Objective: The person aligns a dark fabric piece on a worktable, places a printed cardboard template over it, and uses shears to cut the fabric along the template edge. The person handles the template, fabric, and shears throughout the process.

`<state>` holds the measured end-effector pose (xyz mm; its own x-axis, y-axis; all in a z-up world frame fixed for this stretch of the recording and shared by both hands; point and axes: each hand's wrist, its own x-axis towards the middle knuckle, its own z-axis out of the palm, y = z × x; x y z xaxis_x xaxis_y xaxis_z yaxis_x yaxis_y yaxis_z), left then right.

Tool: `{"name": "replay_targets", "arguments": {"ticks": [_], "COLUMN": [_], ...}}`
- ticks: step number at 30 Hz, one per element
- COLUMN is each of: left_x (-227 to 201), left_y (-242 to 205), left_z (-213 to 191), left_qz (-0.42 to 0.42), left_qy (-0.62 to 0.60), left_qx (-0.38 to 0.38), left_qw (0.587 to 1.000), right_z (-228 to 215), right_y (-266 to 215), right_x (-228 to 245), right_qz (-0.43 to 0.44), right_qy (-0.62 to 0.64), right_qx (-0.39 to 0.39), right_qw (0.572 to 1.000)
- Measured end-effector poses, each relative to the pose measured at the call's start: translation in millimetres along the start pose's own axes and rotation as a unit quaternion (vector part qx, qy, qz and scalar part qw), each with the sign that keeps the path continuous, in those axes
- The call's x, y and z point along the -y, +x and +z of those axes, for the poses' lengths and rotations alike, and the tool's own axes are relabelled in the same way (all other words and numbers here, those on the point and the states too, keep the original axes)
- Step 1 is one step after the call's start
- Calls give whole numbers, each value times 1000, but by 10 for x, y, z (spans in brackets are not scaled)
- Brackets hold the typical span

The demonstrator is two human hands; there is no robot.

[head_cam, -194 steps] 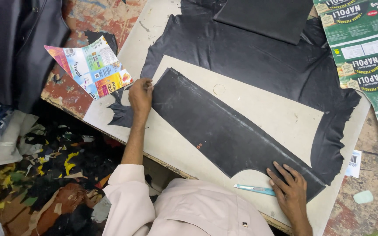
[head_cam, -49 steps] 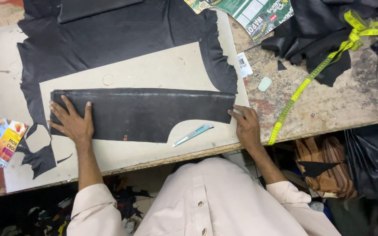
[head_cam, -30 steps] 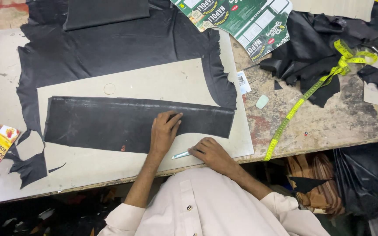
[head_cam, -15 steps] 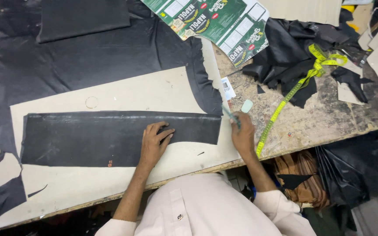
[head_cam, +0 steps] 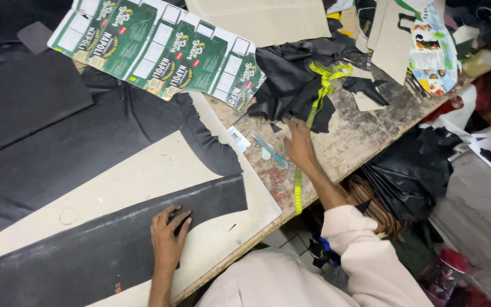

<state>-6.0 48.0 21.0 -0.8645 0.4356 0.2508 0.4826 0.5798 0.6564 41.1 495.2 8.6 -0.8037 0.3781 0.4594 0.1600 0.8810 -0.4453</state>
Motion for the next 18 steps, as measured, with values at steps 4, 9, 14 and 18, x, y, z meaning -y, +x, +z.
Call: {"name": "replay_targets", "arguments": {"ticks": [4, 9, 14, 18], "left_x": [-41, -125, -663, -1386], "left_y": [33, -25, -61, 29], "left_z": [-25, 228, 1002, 1601], "left_qz": [-71, -85, -65, -149], "left_qy": [13, 87, 86, 137], "left_qx": [40, -6, -88, -48], "left_qw": [997, 993, 990, 978], "right_z": [-122, -243, -653, -764], "right_y": [506, 1128, 1752, 2164], "right_x": [-884, -2315, -3527, -4115], "right_qz": [32, 58, 122, 6], "right_qy": [23, -85, -168, -245], "right_qx": [0, -65, -33, 92], "right_qw": [999, 993, 978, 965]}}
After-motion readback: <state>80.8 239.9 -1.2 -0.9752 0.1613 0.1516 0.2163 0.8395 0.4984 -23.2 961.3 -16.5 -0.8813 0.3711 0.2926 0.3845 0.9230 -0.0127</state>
